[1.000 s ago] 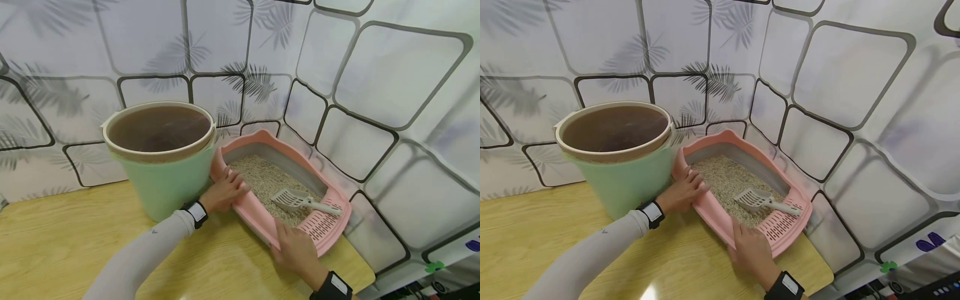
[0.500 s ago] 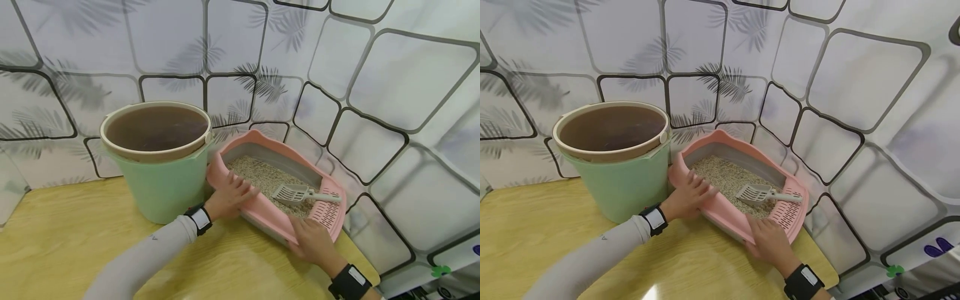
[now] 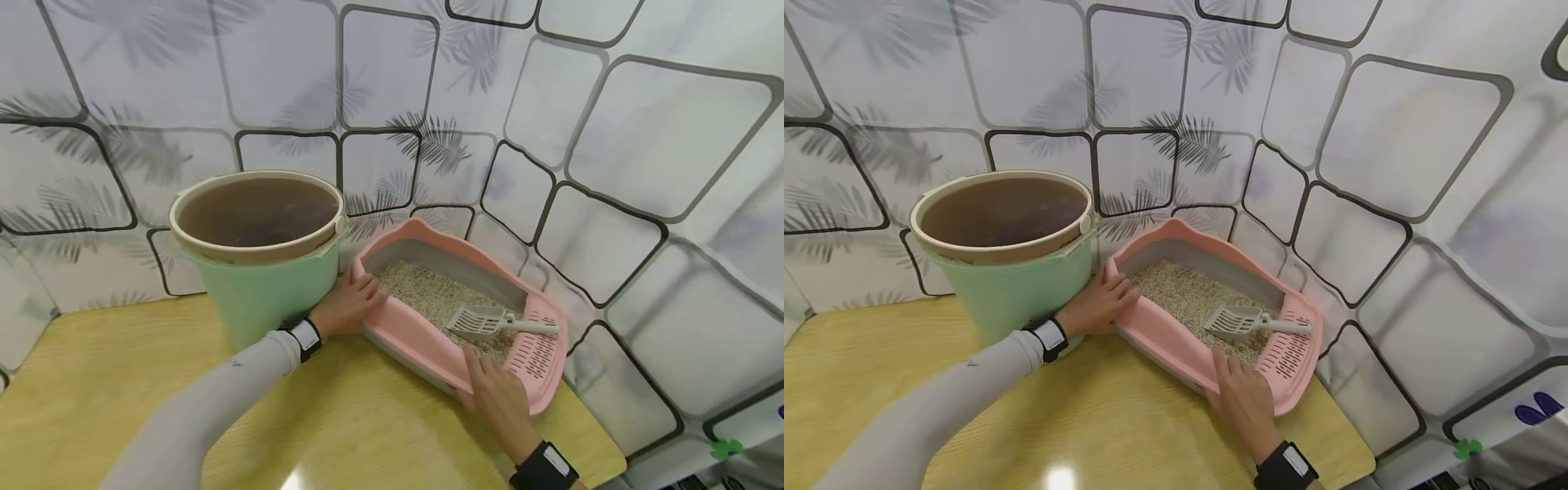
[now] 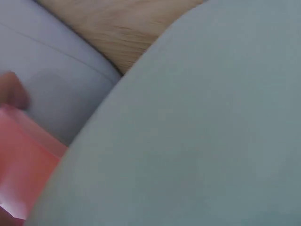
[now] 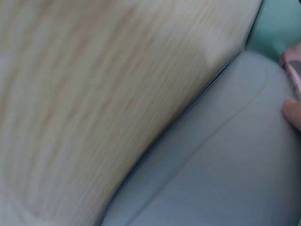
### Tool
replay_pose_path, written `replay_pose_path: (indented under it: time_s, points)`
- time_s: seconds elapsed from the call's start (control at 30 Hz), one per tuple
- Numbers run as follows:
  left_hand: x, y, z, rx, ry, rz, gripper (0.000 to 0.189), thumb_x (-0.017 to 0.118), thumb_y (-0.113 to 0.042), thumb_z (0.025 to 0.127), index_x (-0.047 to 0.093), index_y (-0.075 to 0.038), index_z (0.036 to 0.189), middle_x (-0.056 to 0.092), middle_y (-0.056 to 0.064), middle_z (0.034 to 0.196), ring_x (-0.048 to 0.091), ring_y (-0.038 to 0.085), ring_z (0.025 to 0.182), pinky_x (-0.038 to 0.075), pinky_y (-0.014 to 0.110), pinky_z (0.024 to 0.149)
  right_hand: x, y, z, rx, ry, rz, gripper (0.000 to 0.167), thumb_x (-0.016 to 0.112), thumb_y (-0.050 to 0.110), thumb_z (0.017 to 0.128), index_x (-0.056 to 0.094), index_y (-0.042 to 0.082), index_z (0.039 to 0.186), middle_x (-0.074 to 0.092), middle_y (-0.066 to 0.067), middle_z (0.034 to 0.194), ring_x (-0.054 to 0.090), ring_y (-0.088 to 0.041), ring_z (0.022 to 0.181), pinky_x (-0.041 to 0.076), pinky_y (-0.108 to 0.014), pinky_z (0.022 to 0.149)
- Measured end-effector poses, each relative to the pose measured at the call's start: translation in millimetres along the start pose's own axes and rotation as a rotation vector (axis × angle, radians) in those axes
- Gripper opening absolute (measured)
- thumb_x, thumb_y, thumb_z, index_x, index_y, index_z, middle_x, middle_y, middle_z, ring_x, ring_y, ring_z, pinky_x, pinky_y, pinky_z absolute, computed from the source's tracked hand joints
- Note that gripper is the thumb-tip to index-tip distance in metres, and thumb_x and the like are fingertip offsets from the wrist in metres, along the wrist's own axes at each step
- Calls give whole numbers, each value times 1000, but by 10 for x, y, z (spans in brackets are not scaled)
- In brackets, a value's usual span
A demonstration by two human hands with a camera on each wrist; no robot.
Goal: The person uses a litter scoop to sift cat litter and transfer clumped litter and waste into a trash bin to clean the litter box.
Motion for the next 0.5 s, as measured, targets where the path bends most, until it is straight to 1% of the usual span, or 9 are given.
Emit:
replay_pose_path:
  time_s: [0.1, 0.17, 0.23, 0.3, 0.37, 0.43, 0.5]
  points:
    - [24, -26, -112, 25, 32, -38, 79, 78, -34, 62, 48, -16, 133, 56, 6, 116, 49, 24, 112, 30, 70, 104, -6, -13, -58, -40, -10, 38, 77, 78, 53, 66, 57, 11, 127, 62, -4, 83, 57, -17, 60, 37, -24, 45]
    - [25, -55, -167, 31, 34, -50, 83, 78, -37, 59, 47, -16, 132, 56, 6, 114, 50, 24, 111, 26, 72, 106, -4, -41, -82, -67, -16, 64, 77, 77, 53, 66, 57, 11, 127, 66, -5, 87, 61, -19, 63, 42, -26, 46]
    - [16, -85, -190, 27, 22, -56, 83, 77, -40, 57, 47, -16, 131, 57, 5, 110, 51, 23, 108, 24, 72, 107, 7, -98, -89, -90, -14, 93, 77, 76, 52, 66, 57, 11, 128, 69, -6, 90, 64, -21, 66, 46, -29, 48]
    - [-13, -111, -187, 23, -1, -72, 84, 77, -41, 55, 47, -16, 129, 56, 4, 107, 51, 23, 104, 23, 72, 107, 29, -186, -79, -114, -18, 123, 76, 73, 52, 69, 57, 10, 130, 70, -7, 91, 66, -23, 68, 48, -31, 51]
    - [-47, -141, -167, 23, -26, -77, 84, 77, -42, 54, 46, -16, 127, 55, 4, 103, 49, 23, 100, 27, 67, 106, 64, -300, -58, -143, -30, 151, 70, 66, 54, 78, 56, 10, 131, 70, -7, 90, 66, -23, 67, 48, -33, 50]
    - [-90, -186, -141, 27, -55, -75, 84, 78, -46, 54, 46, -16, 126, 53, 4, 102, 48, 23, 98, 28, 66, 104, 109, -426, -32, -184, -54, 163, 64, 53, 58, 87, 58, 8, 127, 70, -8, 91, 67, -24, 67, 50, -35, 52]
    - [-143, -259, -117, 24, -85, -46, 86, 78, -53, 56, 46, -15, 125, 53, 5, 100, 49, 23, 96, 30, 65, 103, 156, -560, -4, -227, -68, 168, 66, 44, 62, 91, 59, 6, 124, 70, -9, 92, 67, -24, 68, 52, -37, 55]
Point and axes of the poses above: each hand's wrist, its own z-axis towards the middle knuckle, its own x-axis out of the palm, y = z × x, the point moved 2 cm from there along z, towards the middle knuckle
